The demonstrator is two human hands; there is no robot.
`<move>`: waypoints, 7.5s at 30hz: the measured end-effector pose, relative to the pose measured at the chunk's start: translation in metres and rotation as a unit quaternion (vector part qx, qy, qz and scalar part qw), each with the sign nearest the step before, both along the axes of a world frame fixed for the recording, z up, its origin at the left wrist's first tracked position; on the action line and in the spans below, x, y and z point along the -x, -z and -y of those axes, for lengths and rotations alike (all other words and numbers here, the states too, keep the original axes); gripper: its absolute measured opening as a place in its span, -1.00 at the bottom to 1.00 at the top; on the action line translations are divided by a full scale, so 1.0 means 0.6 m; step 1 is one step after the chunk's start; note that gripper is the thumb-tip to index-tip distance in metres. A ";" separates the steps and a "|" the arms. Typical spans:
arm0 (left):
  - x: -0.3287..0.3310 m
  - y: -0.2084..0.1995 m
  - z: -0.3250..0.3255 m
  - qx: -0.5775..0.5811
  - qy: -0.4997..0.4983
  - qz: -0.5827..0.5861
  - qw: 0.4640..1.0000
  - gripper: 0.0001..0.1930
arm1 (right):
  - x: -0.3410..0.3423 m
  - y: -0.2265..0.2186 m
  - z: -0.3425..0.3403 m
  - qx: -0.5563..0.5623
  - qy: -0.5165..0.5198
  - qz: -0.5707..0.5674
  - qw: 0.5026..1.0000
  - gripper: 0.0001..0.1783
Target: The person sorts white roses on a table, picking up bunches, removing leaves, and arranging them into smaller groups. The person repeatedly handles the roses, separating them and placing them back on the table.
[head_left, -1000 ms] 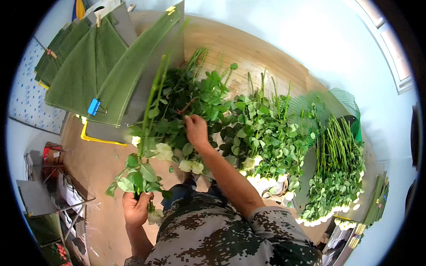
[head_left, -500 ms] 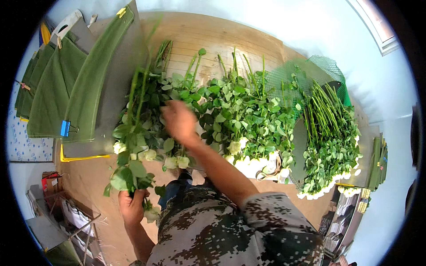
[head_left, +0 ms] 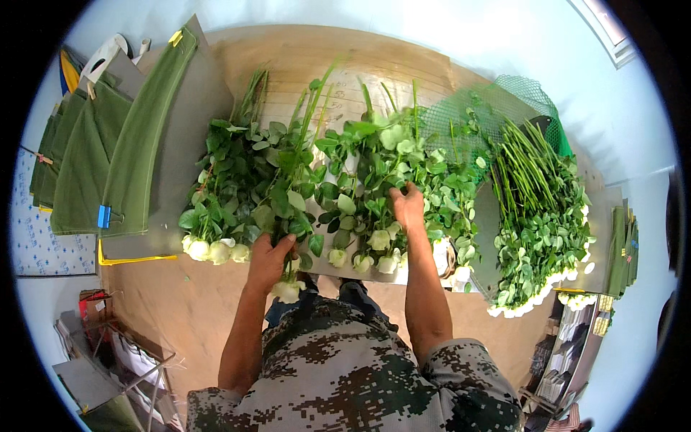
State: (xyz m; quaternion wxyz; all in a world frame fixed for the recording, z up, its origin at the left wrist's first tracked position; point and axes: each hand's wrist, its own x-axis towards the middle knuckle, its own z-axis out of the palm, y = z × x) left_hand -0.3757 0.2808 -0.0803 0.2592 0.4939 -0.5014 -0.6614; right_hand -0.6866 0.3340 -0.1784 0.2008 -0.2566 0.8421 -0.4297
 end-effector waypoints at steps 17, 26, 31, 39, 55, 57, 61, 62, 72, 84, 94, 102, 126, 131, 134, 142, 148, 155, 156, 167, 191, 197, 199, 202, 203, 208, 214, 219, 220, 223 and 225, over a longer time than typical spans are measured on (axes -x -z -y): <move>0.103 0.032 0.011 -0.064 0.001 -0.041 0.997 -0.48 | -0.238 -0.145 -0.025 0.135 -0.246 -0.025 0.959 -0.65; 0.065 0.032 0.012 -0.062 -0.044 -0.088 0.993 -0.67 | -0.077 -0.006 -0.008 -0.225 -0.095 -0.136 0.960 -0.36; 0.046 0.035 0.013 -0.065 -0.073 -0.115 0.989 -0.73 | -0.006 0.026 -0.038 0.084 -0.053 0.156 0.983 -0.54; 0.054 0.049 0.006 -0.070 -0.057 -0.084 0.992 -0.72 | 0.045 0.072 -0.131 0.048 0.019 -0.110 0.993 -0.73; 0.035 0.030 0.014 -0.053 -0.051 -0.080 0.994 -0.67 | -0.107 0.075 -0.004 0.023 -0.038 -0.050 0.998 -0.41; 0.026 0.036 0.010 -0.064 -0.057 -0.060 0.995 -0.67 | -0.110 0.061 -0.020 0.152 -0.011 -0.050 0.987 -0.41; 0.041 0.056 0.005 -0.038 -0.042 -0.021 0.998 -0.65 | -0.096 0.056 -0.046 0.051 0.027 -0.186 0.981 -0.59; 0.051 0.064 0.005 -0.023 -0.027 -0.014 0.999 -0.65 | -0.091 0.059 -0.050 0.035 0.008 -0.181 0.983 -0.62; 0.272 0.189 0.003 0.306 0.226 0.488 0.786 -0.53 | -0.082 0.050 -0.059 0.009 -0.036 0.040 0.999 -0.68; 0.153 0.073 0.032 0.133 0.283 0.128 0.941 -0.59 | -0.019 0.166 -0.081 0.282 0.052 0.065 0.956 -0.58; 0.106 0.097 0.043 0.321 0.075 -0.006 0.944 -0.70 | -0.144 -0.030 0.000 0.258 -0.135 0.459 0.839 -0.57; -0.074 -0.162 0.019 -0.054 0.074 -0.017 0.996 -0.67 | -0.059 -0.013 0.000 0.171 -0.006 0.254 0.952 -0.66; -0.525 -0.090 0.483 0.216 0.071 0.514 0.827 -0.40 | -0.075 0.075 -0.105 -0.016 -0.093 -0.081 0.992 -0.62; -0.567 -0.088 0.431 0.340 -0.192 0.249 0.886 -0.56 | -0.097 0.038 -0.085 0.128 0.061 0.140 0.980 -0.76; -0.608 -0.173 0.261 0.419 -0.385 0.052 0.821 -0.62 | -0.127 0.017 -0.048 0.138 0.070 0.126 0.980 -0.81; -0.173 -0.119 -0.025 0.489 -0.143 0.049 0.859 -0.60 | -0.145 0.004 -0.027 -0.067 -0.021 -0.108 0.992 -0.54; 0.081 0.079 -0.044 0.255 0.190 0.107 0.942 -0.60 | -0.024 -0.037 -0.075 -0.133 0.016 -0.252 0.958 -0.60; 0.164 0.200 -0.007 0.191 0.253 0.323 0.892 -0.48 | 0.000 -0.034 -0.083 -0.029 -0.034 -0.012 0.999 -0.58; 0.169 0.201 -0.005 0.171 0.278 0.328 0.887 -0.49 | -0.011 -0.030 -0.083 0.025 -0.051 0.014 0.998 -0.57; 0.179 0.132 -0.012 0.232 0.081 0.133 0.960 -0.62 | -0.157 -0.037 -0.093 0.133 -0.123 0.285 0.941 -0.87; 0.144 0.231 0.061 0.124 0.096 0.292 0.943 -0.63 | -0.070 0.029 -0.104 -0.190 -0.054 -0.167 0.966 -0.60; 0.149 0.293 0.063 0.187 0.077 0.293 0.934 -0.69 | -0.049 0.060 -0.100 -0.148 -0.048 -0.185 0.970 -0.56; 0.154 0.253 0.057 0.183 0.076 0.262 0.945 -0.73 | -0.038 0.058 -0.107 -0.084 -0.054 -0.102 0.990 -0.50; 0.144 0.235 0.051 0.212 0.029 0.220 0.952 -0.77 | -0.030 0.051 -0.116 0.064 -0.030 0.124 0.990 -0.50; 0.136 0.234 0.050 0.228 -0.001 0.208 0.951 -0.78 | -0.045 0.002 -0.105 0.090 0.002 0.278 0.956 -0.54; 0.113 0.153 0.041 0.241 -0.027 0.162 0.956 -0.77 | -0.081 -0.065 -0.093 0.139 0.024 0.359 0.923 -0.58; 0.124 0.047 0.018 -0.003 0.007 0.047 0.999 -0.71 | -0.113 -0.059 -0.088 0.143 -0.011 0.426 0.893 -0.63; 0.153 0.038 -0.012 -0.007 0.097 0.019 0.995 -0.69 | -0.142 -0.057 -0.075 0.208 0.002 0.411 0.887 -0.76; 0.153 0.056 -0.017 -0.015 0.125 0.028 0.992 -0.67 | -0.154 -0.058 -0.062 0.222 -0.012 0.389 0.894 -0.79; 0.143 0.081 -0.028 -0.067 0.144 -0.023 0.987 -0.62 | -0.189 -0.048 -0.026 0.237 -0.060 0.253 0.936 -0.83; 0.132 0.035 -0.002 -0.048 0.148 0.029 0.987 -0.54 | -0.205 -0.081 -0.016 0.230 -0.102 0.275 0.928 -0.81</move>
